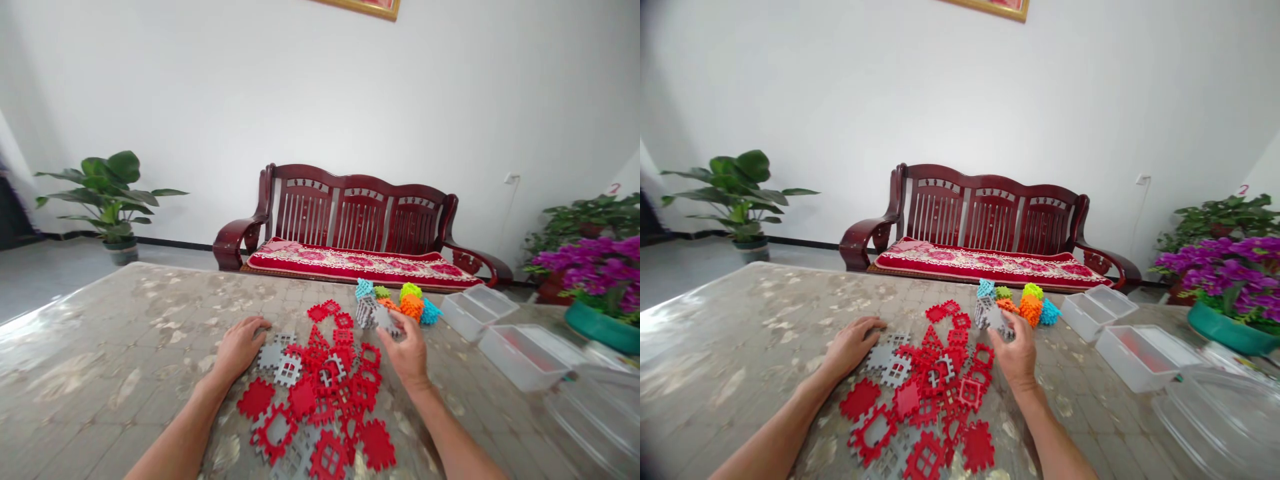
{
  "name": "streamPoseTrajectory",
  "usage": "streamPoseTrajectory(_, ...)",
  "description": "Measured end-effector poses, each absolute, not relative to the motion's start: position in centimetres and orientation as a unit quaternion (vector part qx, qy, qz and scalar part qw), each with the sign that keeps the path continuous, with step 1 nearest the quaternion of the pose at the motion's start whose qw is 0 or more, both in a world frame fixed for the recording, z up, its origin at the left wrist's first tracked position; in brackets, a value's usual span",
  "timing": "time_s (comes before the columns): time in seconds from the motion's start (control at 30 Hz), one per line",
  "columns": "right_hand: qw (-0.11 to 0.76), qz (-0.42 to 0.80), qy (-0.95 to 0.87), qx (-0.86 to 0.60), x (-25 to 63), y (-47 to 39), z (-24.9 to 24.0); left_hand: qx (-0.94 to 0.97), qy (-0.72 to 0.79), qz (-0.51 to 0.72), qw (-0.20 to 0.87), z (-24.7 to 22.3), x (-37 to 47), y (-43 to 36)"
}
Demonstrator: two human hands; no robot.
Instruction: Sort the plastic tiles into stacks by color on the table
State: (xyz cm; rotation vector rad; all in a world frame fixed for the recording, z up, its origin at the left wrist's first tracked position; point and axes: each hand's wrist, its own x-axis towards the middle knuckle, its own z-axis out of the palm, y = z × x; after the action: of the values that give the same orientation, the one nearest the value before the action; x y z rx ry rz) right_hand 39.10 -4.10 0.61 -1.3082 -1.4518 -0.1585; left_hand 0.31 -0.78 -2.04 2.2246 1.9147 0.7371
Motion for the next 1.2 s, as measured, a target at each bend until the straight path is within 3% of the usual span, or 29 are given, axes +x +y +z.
streamPoseTrajectory(0.2,0.57,-0.026,-0.474,-0.671,44.0,-2.8,-1.1,0.734,0.633,0.241,0.051,-2.2,0.2,-0.7)
streamPoseTrajectory(0.33,0.509,0.016,-0.462,-0.726,44.6,-2.0,-2.0,0.734,0.634,0.238,0.05,-2.2,0.2,-0.7)
streamPoseTrajectory(0.57,0.393,-0.019,-0.488,-0.779,43.5,-1.7,-1.5,0.731,0.636,0.242,0.052,-2.3,0.2,-0.6)
streamPoseTrajectory(0.83,0.357,-0.03,-0.504,-0.786,43.2,-1.7,-1.5,0.729,0.636,0.245,0.053,-2.6,0.1,-0.6)
streamPoseTrajectory(1.0,0.368,-0.026,-0.506,-0.78,43.4,-1.5,-1.6,0.729,0.636,0.245,0.057,-2.6,0.1,-0.5)
streamPoseTrajectory(1.2,0.5,-0.032,-0.521,-0.691,42.6,-2.4,-1.5,0.728,0.636,0.25,0.055,-2.4,0.2,-0.7)
